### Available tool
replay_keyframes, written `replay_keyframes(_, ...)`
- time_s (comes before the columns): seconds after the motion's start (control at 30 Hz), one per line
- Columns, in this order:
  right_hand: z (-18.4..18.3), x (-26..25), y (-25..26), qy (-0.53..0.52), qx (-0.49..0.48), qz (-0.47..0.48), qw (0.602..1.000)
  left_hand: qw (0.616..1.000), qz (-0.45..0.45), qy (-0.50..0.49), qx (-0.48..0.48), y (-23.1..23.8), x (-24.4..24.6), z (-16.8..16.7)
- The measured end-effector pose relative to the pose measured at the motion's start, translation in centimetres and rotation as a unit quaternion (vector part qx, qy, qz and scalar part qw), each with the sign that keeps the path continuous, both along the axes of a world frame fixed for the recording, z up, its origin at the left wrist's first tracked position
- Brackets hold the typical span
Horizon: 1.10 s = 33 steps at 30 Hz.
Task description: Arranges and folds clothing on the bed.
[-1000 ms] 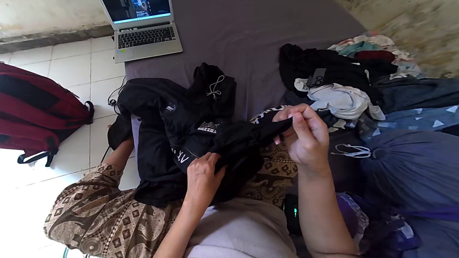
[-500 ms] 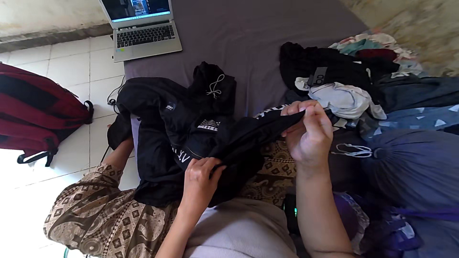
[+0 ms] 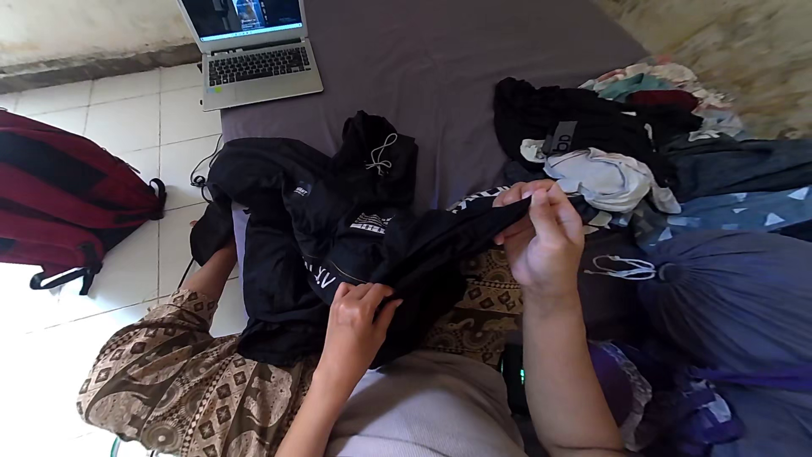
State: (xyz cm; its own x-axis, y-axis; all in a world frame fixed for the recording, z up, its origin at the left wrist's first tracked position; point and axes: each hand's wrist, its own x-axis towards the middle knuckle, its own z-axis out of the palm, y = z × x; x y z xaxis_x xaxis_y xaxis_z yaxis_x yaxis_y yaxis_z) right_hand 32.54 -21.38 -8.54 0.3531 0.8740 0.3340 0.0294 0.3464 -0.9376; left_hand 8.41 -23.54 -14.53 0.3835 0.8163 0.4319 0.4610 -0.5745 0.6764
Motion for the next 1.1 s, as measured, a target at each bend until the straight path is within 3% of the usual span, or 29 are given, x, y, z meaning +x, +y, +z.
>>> replay_keyframes(0.5, -0.06, -0.10, 0.01, -0.025, -0.011, 0.019, 0.999, 1.000, -0.007, -0.021, 0.003, -0.24, -0.09, -0.18)
replay_keyframes(1.1, -0.17, -0.30, 0.11, -0.023, -0.019, 0.023, 0.999, 0.998, -0.060, 0.031, -0.013, -0.31, 0.07, 0.31)
